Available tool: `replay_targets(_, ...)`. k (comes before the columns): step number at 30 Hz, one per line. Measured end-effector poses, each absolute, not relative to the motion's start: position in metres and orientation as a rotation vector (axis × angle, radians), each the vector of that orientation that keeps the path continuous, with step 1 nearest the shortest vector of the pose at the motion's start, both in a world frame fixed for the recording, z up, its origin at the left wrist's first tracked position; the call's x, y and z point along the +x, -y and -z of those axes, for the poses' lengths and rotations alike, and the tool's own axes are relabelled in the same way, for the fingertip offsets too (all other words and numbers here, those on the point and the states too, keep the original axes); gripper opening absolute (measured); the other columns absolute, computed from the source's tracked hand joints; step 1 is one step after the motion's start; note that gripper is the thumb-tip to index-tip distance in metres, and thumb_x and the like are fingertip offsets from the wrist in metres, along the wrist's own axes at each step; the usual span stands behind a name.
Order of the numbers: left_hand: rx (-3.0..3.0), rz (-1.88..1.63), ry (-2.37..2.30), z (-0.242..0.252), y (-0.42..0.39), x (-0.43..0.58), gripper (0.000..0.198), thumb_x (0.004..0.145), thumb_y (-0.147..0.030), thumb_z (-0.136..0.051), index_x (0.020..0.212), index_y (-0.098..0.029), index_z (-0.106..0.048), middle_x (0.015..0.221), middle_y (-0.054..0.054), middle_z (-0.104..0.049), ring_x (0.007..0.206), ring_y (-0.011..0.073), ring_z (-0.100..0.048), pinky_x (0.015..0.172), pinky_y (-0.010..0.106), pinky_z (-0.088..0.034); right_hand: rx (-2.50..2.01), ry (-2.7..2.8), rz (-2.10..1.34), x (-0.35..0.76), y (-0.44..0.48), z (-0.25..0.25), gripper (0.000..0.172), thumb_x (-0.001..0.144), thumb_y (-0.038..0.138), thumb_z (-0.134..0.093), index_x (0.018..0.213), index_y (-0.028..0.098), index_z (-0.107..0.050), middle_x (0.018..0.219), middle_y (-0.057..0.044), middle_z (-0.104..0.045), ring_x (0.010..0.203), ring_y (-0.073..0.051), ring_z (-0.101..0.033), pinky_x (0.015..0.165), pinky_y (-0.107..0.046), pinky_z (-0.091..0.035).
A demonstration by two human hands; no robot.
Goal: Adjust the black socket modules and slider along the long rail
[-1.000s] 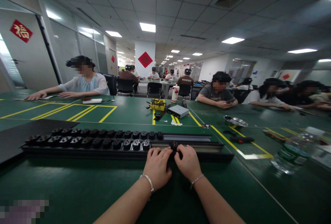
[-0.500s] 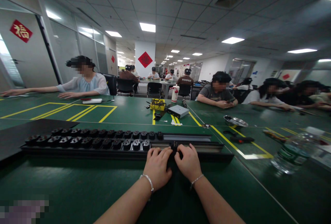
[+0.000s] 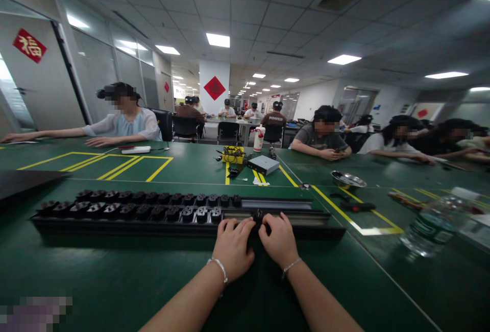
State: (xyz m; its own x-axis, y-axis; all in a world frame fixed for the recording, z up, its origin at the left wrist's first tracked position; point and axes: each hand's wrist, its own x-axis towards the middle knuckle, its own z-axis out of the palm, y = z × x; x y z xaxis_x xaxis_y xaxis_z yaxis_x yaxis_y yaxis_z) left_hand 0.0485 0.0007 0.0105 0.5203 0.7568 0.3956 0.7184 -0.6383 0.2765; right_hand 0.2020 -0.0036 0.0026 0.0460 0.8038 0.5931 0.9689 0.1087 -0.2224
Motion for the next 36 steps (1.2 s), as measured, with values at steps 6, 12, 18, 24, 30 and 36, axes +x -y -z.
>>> replay_targets(6,2.675,-0.749,-1.304,-0.0112,-0.0001,0.0485,0.056,0.065,-0.025,-0.051,0.12,-0.03,-0.043,0.128,-0.003,-0.048,0.108,0.0245,-0.038,0.096,0.043,-0.021,-1.736,1.779,0.354,0.2024,0.0034,-0.0029,0.012,0.075,0.02,-0.041,0.066,0.021,-0.05,0.061,0.003,-0.055,0.065,-0.013,-0.05,0.096,-0.035,-0.023)
replay_targets(12,2.676,-0.698,-1.317,-0.013,0.0001,0.0492,0.057,0.065,-0.027,-0.051,0.121,-0.03,-0.042,0.129,-0.002,-0.046,0.109,0.0253,-0.038,0.096,0.044,-0.02,-1.722,1.776,0.371,0.2036,0.0025,-0.002,0.013,0.075,0.02,-0.041,0.065,0.021,-0.049,0.06,0.003,-0.055,0.064,-0.013,-0.05,0.095,-0.034,-0.024)
replay_targets(18,2.681,-0.721,-1.307,-0.0127,0.0001,0.0488,0.056,0.065,-0.026,-0.051,0.12,-0.031,-0.042,0.129,-0.004,-0.046,0.108,0.0253,-0.038,0.096,0.044,-0.021,-1.733,1.772,0.363,0.2036,0.0015,-0.0009,0.014,0.076,0.02,-0.041,0.066,0.021,-0.05,0.061,0.003,-0.054,0.065,-0.013,-0.05,0.096,-0.034,-0.023)
replay_targets(24,2.68,-0.698,-1.326,-0.0133,0.0012,0.05,0.057,0.064,-0.025,-0.051,0.121,-0.03,-0.042,0.13,-0.003,-0.046,0.109,0.0254,-0.038,0.097,0.045,-0.02,-1.729,1.774,0.38,0.2042,0.0006,-0.0008,0.016,0.077,0.02,-0.04,0.064,0.021,-0.049,0.06,0.003,-0.054,0.064,-0.013,-0.051,0.094,-0.033,-0.025)
replay_targets(30,2.689,-0.701,-1.328,-0.0145,0.0026,0.0501,0.057,0.064,-0.026,-0.051,0.12,-0.029,-0.043,0.132,-0.002,-0.042,0.11,0.0264,-0.037,0.098,0.045,-0.019,-1.732,1.769,0.392,0.2044,0.0001,-0.0008,0.017,0.077,0.019,-0.039,0.063,0.021,-0.048,0.059,0.002,-0.054,0.063,-0.013,-0.05,0.094,-0.033,-0.025)
replay_targets(36,2.694,-0.72,-1.294,-0.014,0.0018,0.0492,0.056,0.065,-0.028,-0.051,0.121,-0.03,-0.042,0.128,-0.002,-0.046,0.108,0.026,-0.038,0.097,0.045,-0.019,-1.749,1.755,0.388,0.2036,0.0007,-0.0021,0.018,0.078,0.019,-0.039,0.063,0.021,-0.048,0.058,0.002,-0.054,0.062,-0.013,-0.05,0.093,-0.032,-0.026)
